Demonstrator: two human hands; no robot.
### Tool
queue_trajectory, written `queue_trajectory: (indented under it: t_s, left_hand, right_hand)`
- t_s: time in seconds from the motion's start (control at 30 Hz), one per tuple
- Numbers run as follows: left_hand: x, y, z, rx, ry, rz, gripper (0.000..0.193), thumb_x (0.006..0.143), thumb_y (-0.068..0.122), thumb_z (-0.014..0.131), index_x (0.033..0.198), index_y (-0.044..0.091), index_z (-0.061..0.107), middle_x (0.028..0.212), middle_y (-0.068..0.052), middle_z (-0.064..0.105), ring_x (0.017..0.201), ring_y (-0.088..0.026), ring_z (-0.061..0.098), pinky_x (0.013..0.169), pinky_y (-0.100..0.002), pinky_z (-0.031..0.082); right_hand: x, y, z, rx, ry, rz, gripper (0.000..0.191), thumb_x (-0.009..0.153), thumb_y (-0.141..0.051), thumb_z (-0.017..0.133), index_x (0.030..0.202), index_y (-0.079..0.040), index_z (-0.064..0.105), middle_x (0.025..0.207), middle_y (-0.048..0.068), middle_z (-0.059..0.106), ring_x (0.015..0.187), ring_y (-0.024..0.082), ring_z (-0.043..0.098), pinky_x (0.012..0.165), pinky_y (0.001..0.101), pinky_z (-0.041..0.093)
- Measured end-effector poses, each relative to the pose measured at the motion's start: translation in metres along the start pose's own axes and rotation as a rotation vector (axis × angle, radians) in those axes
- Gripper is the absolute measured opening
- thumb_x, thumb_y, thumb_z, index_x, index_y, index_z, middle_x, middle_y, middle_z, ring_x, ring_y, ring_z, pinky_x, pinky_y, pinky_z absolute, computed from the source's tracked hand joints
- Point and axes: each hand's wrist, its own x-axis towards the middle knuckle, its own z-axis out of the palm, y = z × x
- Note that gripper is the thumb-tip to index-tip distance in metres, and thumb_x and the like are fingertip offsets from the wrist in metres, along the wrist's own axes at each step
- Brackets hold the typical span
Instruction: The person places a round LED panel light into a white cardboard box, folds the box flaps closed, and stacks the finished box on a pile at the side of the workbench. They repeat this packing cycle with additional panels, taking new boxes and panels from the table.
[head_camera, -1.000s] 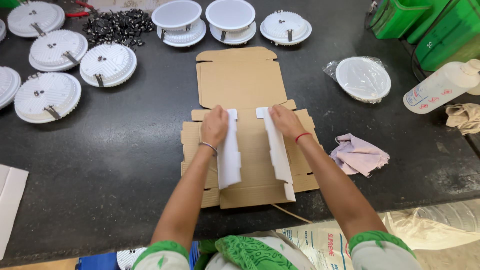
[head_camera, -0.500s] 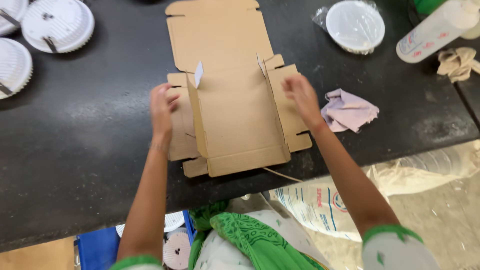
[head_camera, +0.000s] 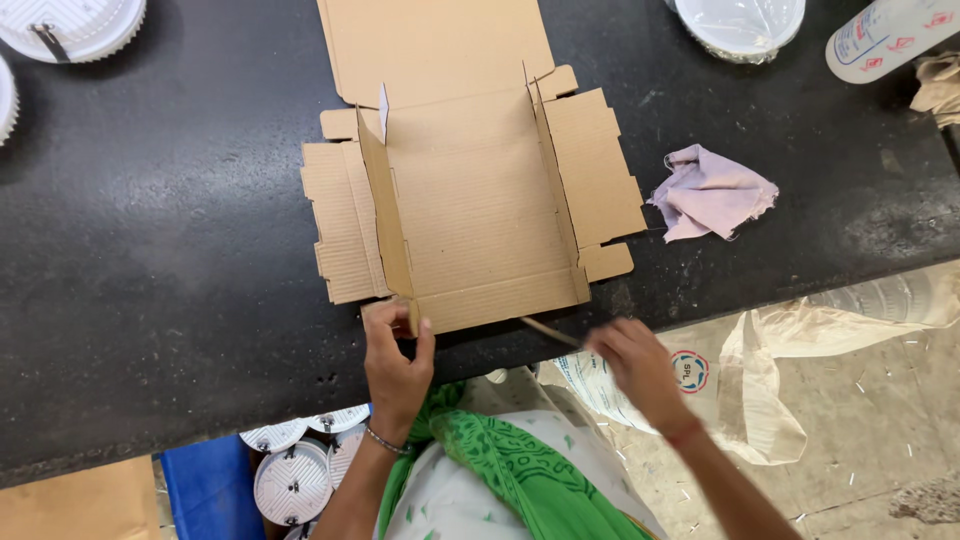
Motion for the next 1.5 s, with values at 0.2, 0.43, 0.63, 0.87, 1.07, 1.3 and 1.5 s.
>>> queue_trajectory:
  t_s: [0.2, 0.43, 0.63, 0.87, 1.07, 1.3, 1.5]
  left_hand:
    - [-0.001, -0.006, 0.000, -0.076, 0.012, 0.054, 0.043, 0.085, 0.006, 0.079, 0.117, 0.000, 0.051, 0.120, -0.016, 0.056, 0.098, -0.023, 0.064, 0.083, -0.032, 0.056]
    - [-0.006, 0.005, 0.010, 0.116, 0.049, 0.248, 0.040, 0.086, 0.008, 0.079, 0.119, 0.003, 0.055, 0.125, -0.016, 0.060, 0.119, -0.033, 0.059, 0.101, -0.041, 0.050]
    - [-0.004, 0.009, 0.016, 0.347, -0.134, 0.330, 0.039, 0.087, 0.021, 0.076, 0.122, 0.006, 0.065, 0.135, -0.013, 0.061, 0.124, -0.036, 0.056, 0.102, -0.045, 0.046]
    - [0.005, 0.015, 0.013, 0.413, -0.149, 0.351, 0.045, 0.091, 0.021, 0.069, 0.132, 0.004, 0.061, 0.132, -0.014, 0.065, 0.124, -0.033, 0.059, 0.100, -0.043, 0.050]
    - [0.016, 0.047, 0.016, 0.449, -0.169, 0.144, 0.036, 0.103, 0.027, 0.059, 0.131, 0.004, 0.061, 0.122, -0.013, 0.069, 0.112, -0.033, 0.066, 0.091, -0.043, 0.055]
    - [0.023, 0.092, -0.026, 0.284, -0.037, 0.296, 0.041, 0.096, 0.035, 0.063, 0.120, 0.002, 0.070, 0.123, -0.018, 0.071, 0.099, -0.031, 0.070, 0.078, -0.040, 0.057]
    - [0.155, 0.020, -0.029, -0.322, 0.138, 0.043, 0.050, 0.110, 0.038, 0.036, 0.130, 0.002, 0.064, 0.129, -0.012, 0.062, 0.116, -0.024, 0.061, 0.100, -0.036, 0.051]
  right_hand:
    - [-0.073, 0.066, -0.117, -0.581, -0.871, 0.742, 0.027, 0.081, -0.042, 0.075, 0.101, -0.024, 0.077, 0.109, -0.003, 0.076, 0.111, 0.017, 0.071, 0.096, 0.0367, 0.056]
    - [0.012, -0.033, -0.059, 0.144, 0.101, 0.100, 0.052, 0.091, -0.031, 0.069, 0.136, -0.007, 0.061, 0.133, 0.013, 0.064, 0.120, 0.031, 0.063, 0.098, 0.0407, 0.050]
    - [0.050, -0.090, -0.020, -0.059, 0.061, -0.206, 0.050, 0.089, -0.024, 0.071, 0.134, -0.005, 0.062, 0.135, 0.009, 0.061, 0.128, 0.031, 0.053, 0.105, 0.0424, 0.046]
    - [0.053, -0.105, -0.035, -0.144, 0.121, -0.295, 0.050, 0.087, -0.020, 0.071, 0.132, -0.002, 0.060, 0.135, 0.012, 0.059, 0.131, 0.032, 0.050, 0.109, 0.0454, 0.041]
    - [0.068, -0.114, -0.024, -0.157, 0.144, -0.474, 0.051, 0.084, -0.012, 0.069, 0.133, -0.002, 0.061, 0.137, 0.013, 0.059, 0.130, 0.032, 0.054, 0.112, 0.0459, 0.041]
    - [0.116, -0.075, -0.021, 0.027, -0.028, -0.299, 0.027, 0.086, -0.002, 0.064, 0.106, -0.014, 0.076, 0.102, 0.005, 0.077, 0.095, 0.026, 0.072, 0.084, 0.0392, 0.056]
    - [0.126, -0.062, -0.037, 0.113, -0.081, -0.257, 0.019, 0.086, -0.006, 0.067, 0.102, -0.012, 0.075, 0.091, 0.007, 0.076, 0.087, 0.030, 0.070, 0.076, 0.0405, 0.055]
